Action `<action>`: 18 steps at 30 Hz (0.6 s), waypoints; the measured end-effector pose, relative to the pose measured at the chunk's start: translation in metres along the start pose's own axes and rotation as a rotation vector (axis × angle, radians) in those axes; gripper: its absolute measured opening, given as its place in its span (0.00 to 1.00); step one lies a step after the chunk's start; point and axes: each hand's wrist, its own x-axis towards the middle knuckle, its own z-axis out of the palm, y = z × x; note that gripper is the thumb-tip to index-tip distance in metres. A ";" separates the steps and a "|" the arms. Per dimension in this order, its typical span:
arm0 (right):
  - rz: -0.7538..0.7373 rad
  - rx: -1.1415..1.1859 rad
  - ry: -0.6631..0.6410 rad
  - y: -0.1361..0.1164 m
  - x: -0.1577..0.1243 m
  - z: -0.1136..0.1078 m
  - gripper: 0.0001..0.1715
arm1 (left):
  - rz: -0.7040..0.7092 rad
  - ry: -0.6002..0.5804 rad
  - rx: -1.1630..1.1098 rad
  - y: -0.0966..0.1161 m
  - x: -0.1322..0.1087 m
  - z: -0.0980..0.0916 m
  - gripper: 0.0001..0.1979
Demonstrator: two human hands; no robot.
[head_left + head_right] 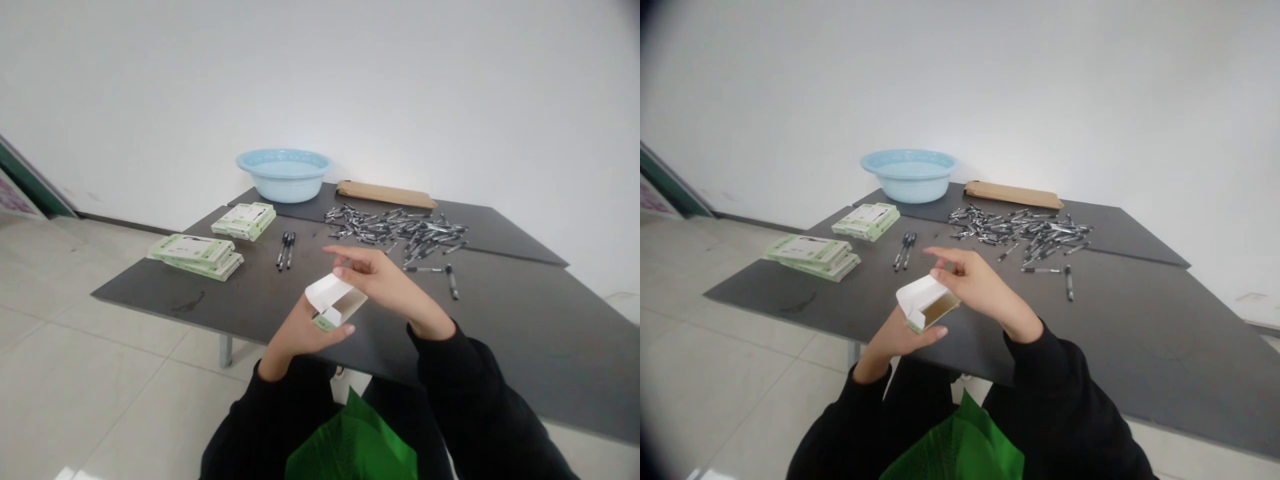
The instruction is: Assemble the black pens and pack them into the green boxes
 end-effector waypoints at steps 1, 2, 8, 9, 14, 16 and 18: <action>-0.050 -0.027 0.049 0.000 0.000 0.001 0.11 | -0.003 -0.012 -0.031 0.000 0.001 0.001 0.24; -0.113 -0.054 0.096 -0.001 0.000 0.002 0.09 | -0.004 -0.036 -0.067 0.000 0.002 0.001 0.22; -0.238 -0.198 -0.075 -0.006 -0.010 0.000 0.19 | -0.010 -0.030 -0.250 -0.008 0.005 0.005 0.25; -0.226 -0.208 -0.106 -0.005 -0.012 -0.002 0.20 | -0.007 -0.015 -0.265 -0.010 0.006 0.005 0.26; -0.162 -0.255 -0.018 0.003 -0.022 -0.005 0.15 | 0.039 0.078 -0.259 -0.014 0.006 0.011 0.33; -0.113 -0.254 0.020 0.006 -0.024 -0.003 0.15 | 0.108 0.196 -0.198 -0.009 0.004 0.015 0.35; -0.079 -0.258 0.054 0.007 -0.025 -0.001 0.18 | 0.194 0.352 -0.109 -0.001 0.003 0.018 0.35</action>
